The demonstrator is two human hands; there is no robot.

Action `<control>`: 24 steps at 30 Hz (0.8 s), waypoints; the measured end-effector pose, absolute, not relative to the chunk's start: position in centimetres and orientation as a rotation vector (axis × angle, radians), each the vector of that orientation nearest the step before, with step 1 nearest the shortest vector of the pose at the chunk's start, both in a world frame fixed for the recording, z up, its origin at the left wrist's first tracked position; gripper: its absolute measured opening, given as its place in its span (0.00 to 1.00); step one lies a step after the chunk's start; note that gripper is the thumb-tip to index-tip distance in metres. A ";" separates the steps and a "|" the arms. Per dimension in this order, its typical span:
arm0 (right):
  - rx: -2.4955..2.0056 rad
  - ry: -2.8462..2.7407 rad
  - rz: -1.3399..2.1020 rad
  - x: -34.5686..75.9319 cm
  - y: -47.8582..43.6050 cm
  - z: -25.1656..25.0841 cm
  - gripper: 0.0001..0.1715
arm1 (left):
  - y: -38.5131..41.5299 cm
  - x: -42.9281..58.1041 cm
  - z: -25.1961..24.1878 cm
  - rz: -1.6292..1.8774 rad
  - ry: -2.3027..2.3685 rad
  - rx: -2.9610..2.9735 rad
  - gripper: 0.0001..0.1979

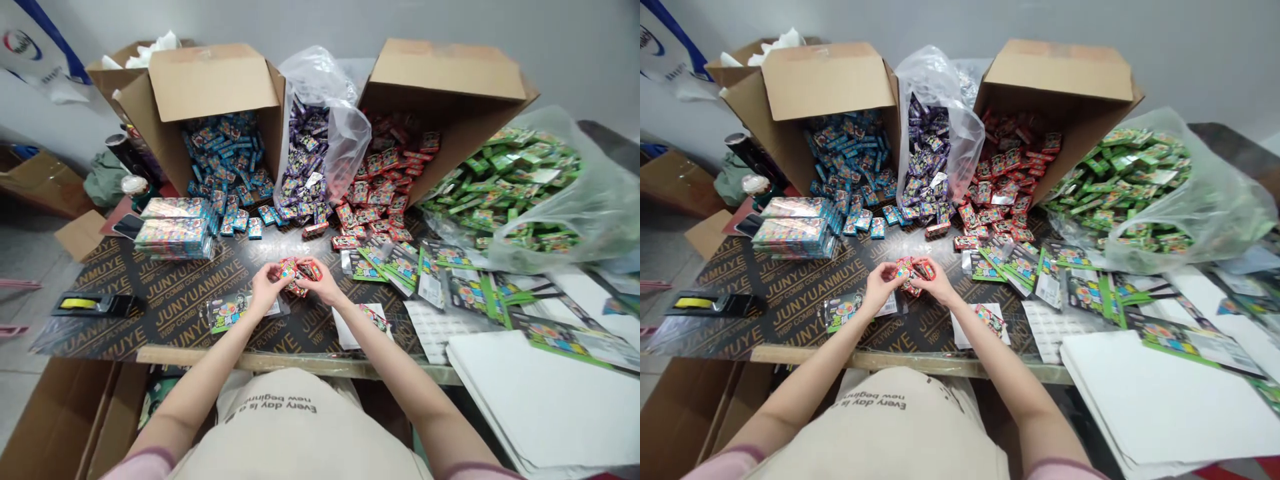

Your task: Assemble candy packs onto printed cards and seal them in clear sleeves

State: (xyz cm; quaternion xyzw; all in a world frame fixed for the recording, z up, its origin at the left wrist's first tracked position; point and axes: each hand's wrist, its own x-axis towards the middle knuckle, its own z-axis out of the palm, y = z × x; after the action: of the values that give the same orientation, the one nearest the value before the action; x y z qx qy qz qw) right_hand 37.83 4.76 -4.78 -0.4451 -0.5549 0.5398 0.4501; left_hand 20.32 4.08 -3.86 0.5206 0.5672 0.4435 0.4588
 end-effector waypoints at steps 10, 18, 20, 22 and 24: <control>-1.467 -1.707 0.277 39.2 3.9 -1.6 0.49 | 5.4 20.9 -2.1 1.104 1.171 0.572 0.20; -1.353 -1.692 0.367 34.0 1.1 -3.7 0.44 | 2.1 22.1 -2.2 1.037 1.028 0.568 0.22; -1.366 -1.660 0.342 34.6 0.8 -3.6 0.44 | 1.9 20.4 -2.4 1.059 1.109 0.840 0.26; -1.420 -1.656 0.307 35.7 0.5 -3.5 0.45 | 1.9 17.8 -2.7 1.025 1.227 1.282 0.33; -1.472 -1.707 0.287 36.8 -0.1 -3.9 0.45 | 1.7 14.8 -3.2 0.816 1.325 1.778 0.44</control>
State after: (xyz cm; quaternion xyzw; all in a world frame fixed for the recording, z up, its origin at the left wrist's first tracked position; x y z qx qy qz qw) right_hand 36.79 -0.10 -3.86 -0.5876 -0.6815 0.1144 0.4209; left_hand 14.81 1.73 -3.23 0.6961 0.5189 0.3196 0.3797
